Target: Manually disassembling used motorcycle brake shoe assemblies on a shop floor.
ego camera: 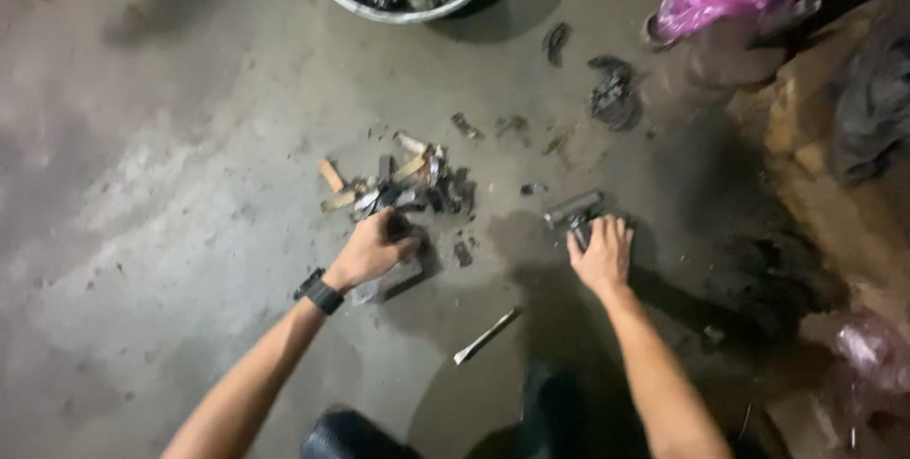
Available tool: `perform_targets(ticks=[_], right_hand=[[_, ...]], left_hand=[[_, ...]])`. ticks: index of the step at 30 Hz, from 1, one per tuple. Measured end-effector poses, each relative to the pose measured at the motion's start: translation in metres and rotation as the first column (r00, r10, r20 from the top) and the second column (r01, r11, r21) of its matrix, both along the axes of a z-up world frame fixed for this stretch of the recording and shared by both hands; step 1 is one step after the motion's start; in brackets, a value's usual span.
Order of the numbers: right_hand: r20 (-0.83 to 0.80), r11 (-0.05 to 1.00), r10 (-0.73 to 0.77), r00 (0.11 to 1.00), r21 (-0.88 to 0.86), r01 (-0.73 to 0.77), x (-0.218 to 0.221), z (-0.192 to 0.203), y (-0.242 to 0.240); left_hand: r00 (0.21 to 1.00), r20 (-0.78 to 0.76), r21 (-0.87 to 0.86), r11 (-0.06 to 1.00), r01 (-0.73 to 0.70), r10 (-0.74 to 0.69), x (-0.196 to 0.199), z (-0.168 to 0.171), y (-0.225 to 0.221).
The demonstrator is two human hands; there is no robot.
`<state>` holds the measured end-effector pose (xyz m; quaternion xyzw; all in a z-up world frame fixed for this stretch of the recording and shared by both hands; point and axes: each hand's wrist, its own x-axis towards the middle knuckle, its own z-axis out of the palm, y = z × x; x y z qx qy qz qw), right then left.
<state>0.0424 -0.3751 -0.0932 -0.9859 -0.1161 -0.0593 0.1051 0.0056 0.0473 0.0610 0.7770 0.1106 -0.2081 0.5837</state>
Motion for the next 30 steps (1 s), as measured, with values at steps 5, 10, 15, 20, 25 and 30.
perform_targets(ticks=[5,10,15,20,25,30], right_hand=[[-0.001,0.999,0.007,1.0,-0.043,-0.007,0.005,-0.032,-0.016],[-0.066,1.0,-0.006,0.998,0.016,0.007,0.01,-0.003,-0.008],[-0.207,0.999,-0.026,0.978,0.015,0.03,0.014,0.006,-0.007],[-0.157,1.0,-0.008,0.988,0.026,0.012,0.024,0.0,-0.005],[-0.25,1.0,-0.023,0.968,0.006,0.025,0.023,-0.002,-0.011],[-0.262,0.992,0.001,0.965,0.121,0.031,0.029,0.012,-0.011]], left_hand=[[0.982,-0.066,0.448,0.874,0.188,-0.177,0.09,-0.002,-0.004],[0.959,0.193,-0.032,0.978,-0.206,0.208,0.199,0.03,-0.014],[0.787,0.379,-0.303,0.869,-0.391,0.487,0.28,0.0,-0.002],[0.668,0.739,0.31,0.838,-0.448,0.084,0.282,-0.044,-0.025],[0.825,0.554,0.464,0.864,-0.196,-0.111,0.275,-0.085,-0.114],[0.93,0.351,0.564,0.818,-0.118,-0.108,0.311,-0.138,-0.188]])
